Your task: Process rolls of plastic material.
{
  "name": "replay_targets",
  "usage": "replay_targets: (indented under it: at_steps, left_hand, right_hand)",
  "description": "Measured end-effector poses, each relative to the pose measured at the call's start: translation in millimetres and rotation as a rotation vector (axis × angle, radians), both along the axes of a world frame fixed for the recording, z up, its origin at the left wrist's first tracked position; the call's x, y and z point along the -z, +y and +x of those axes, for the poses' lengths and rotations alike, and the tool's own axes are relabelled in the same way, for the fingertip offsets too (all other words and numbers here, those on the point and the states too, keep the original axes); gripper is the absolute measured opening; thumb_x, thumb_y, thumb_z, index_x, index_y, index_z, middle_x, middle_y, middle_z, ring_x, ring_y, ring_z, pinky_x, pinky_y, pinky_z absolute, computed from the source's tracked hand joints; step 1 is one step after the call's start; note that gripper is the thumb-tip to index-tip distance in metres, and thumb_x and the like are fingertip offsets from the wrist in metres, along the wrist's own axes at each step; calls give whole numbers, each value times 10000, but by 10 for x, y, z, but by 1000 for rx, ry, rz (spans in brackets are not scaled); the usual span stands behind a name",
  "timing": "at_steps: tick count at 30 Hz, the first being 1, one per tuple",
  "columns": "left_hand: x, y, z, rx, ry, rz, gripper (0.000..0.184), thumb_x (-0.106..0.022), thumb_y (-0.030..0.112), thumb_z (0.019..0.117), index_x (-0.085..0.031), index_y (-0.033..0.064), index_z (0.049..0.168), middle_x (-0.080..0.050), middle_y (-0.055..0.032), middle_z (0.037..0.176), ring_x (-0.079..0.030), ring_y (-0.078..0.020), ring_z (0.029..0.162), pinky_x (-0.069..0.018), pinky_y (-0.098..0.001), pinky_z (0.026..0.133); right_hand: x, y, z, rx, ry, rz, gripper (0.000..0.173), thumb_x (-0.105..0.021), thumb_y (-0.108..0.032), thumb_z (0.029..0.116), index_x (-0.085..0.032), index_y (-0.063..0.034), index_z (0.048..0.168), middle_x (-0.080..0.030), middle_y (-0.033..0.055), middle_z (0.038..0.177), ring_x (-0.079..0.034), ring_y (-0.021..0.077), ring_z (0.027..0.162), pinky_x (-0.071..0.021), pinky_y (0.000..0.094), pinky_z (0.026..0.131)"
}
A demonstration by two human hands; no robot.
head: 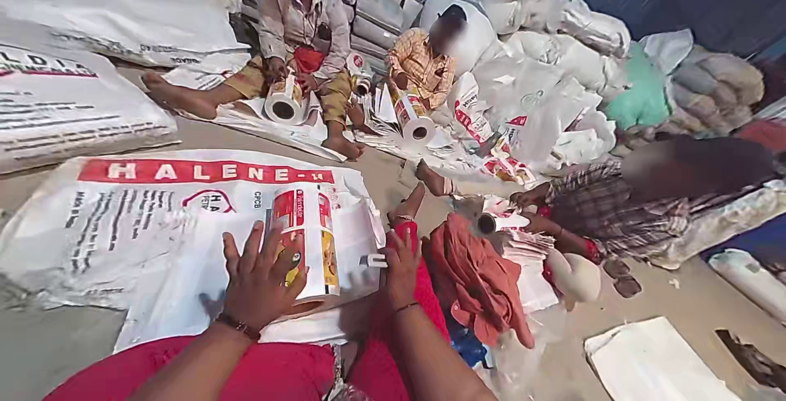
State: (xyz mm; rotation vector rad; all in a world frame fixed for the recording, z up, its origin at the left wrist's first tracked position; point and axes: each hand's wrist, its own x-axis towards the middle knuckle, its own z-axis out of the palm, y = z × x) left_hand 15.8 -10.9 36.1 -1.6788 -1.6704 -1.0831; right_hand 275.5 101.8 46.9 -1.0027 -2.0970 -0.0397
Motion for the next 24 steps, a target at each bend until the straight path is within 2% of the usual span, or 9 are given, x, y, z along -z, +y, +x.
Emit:
replay_targets:
  at_steps: [1,3,6,8,11,13,15,17,24]
  left_hand:
    - [36,45,-35,-97,-66,-150,705,-474,548,964,-487,126,1528,-359,-292,1609,-252,-564,1505,-121,-832,1119]
    - [-16,85,-149,-244,-215,-427,875,-545,604,935,-353,77,1607,-181,-329,1666,-122,-588,1529,-59,-863,1106]
    - [-100,129,-332,-315,-229,-371,912,-436,690,921,-374,81,1597,-224,-299,1666,-133,-578,1531,-68,-857,1106]
    - [-88,136,-364,-320,-232,-344,918,-386,718,925,-386,88,1592,-229,-289,1669,-133,-571,1535,-74,-850,1111]
    - [-13,118,-357,-332,-265,-422,885,-439,679,938,-357,108,1609,-192,-275,1684,-119,-555,1544,-91,-850,1108]
    - [2,139,-362,-330,-283,-461,872,-487,646,940,-342,113,1616,-182,-267,1690,-124,-551,1545,-102,-844,1112]
    - [-34,164,-381,-313,-310,-501,873,-599,565,920,-333,117,1620,-164,-254,1698,-123,-537,1550,-119,-832,1121]
    - [-65,179,-400,-312,-345,-571,900,-721,468,884,-331,135,1623,-145,-233,1709,-119,-521,1557,-132,-830,1123]
    - [-82,153,-447,-358,-406,-783,976,-793,421,850,-279,186,1645,-92,-204,1725,-98,-516,1561,-151,-850,1098]
  right_hand:
    - [14,34,40,71,-60,-113,262,-640,-2,844,-778,-90,1050,-589,165,1460,-363,483,1472,-162,758,1181]
    - [11,114,96,175,-89,-233,266,-668,-27,873,-765,-73,1117,-541,152,1515,-311,460,1507,-159,733,1200]
    - [-14,196,70,175,5,-153,285,-688,5,818,-769,-76,1079,-570,158,1484,-359,482,1475,-181,744,1185]
    - [20,187,33,161,26,-148,256,-674,-3,837,-769,-71,1065,-576,152,1479,-372,474,1471,-181,743,1186]
    - [99,173,-3,142,7,-214,249,-640,-13,870,-760,-61,1083,-563,144,1494,-357,450,1486,-189,712,1203]
    - [90,176,-13,133,-12,-281,276,-601,-10,910,-731,-26,1153,-577,141,1480,-409,394,1471,-268,613,1220]
    - [36,158,-44,172,-57,-414,355,-556,-62,978,-661,-17,1315,-626,149,1411,-553,310,1365,-423,485,1162]
    - [1,146,-89,222,-105,-557,359,-528,-131,1020,-618,-35,1354,-666,173,1298,-655,310,1198,-520,497,1029]
    - [103,184,-111,235,-113,-662,390,-508,-182,1041,-573,-61,1407,-677,162,1262,-683,309,1114,-546,514,966]
